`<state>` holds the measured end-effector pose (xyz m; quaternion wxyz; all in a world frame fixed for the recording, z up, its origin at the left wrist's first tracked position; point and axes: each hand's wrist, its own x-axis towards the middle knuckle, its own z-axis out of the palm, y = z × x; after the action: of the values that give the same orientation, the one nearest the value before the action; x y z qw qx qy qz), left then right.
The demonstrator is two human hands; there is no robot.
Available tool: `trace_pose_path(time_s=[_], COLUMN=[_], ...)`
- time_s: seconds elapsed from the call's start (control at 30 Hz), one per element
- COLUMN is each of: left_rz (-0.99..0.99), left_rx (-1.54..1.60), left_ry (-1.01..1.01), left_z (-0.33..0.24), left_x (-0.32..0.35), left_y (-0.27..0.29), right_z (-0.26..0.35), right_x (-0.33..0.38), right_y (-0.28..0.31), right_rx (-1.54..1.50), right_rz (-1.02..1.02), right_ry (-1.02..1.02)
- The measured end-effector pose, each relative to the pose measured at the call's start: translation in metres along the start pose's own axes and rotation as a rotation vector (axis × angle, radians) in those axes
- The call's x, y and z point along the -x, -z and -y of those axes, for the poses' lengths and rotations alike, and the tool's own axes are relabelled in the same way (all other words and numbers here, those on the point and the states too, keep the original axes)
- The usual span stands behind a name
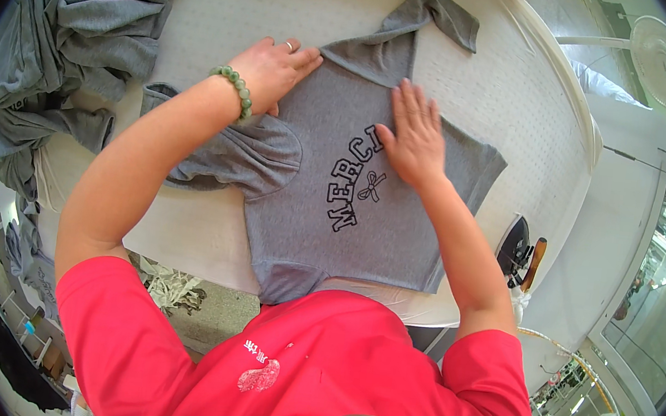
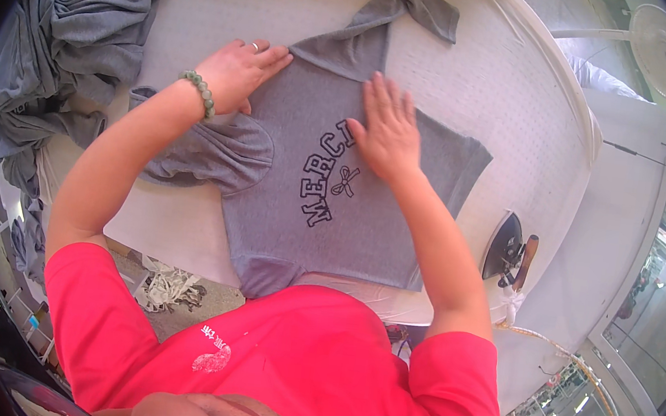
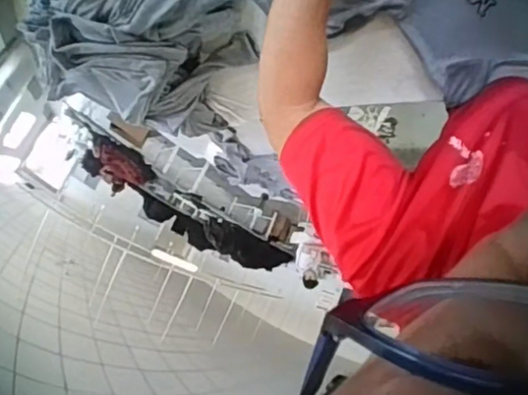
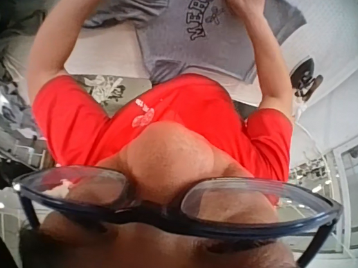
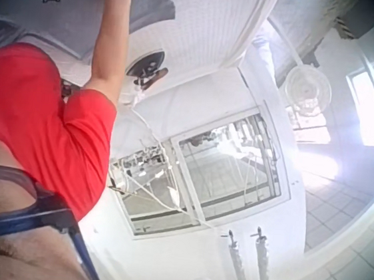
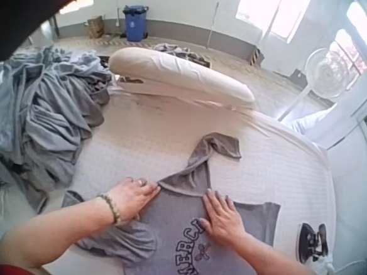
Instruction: Ironing and folding a grey t-shirt on a professional ironing station.
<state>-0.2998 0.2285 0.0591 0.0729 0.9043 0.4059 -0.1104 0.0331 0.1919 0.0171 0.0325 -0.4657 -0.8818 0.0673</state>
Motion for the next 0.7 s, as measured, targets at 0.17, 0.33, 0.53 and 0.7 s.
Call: trace_pose_path(time_s=[0.17,0.33,0.53,0.7], left_rz=[0.015,0.027,0.039,0.047], left_rx=[0.049,0.051,0.045,0.039], left_ry=[-0.003,0.036,0.064,0.052], left_z=[0.003,0.002,0.004,0.0], left_x=[-0.005,-0.006,-0.001,-0.009], left_y=[0.005,0.007,0.006,0.001], right_z=[-0.071,-0.171,-0.186,-0.221], right_x=[0.123,0.333,0.371,0.337], right_y=[0.058,0.074,0.103,0.131], right_rx=[0.104,0.449,0.263,-0.229], right_rz=[-0.152,-0.298,-0.213,0.197], right_ry=[-0.163,-0.819,-0.883,-1.244])
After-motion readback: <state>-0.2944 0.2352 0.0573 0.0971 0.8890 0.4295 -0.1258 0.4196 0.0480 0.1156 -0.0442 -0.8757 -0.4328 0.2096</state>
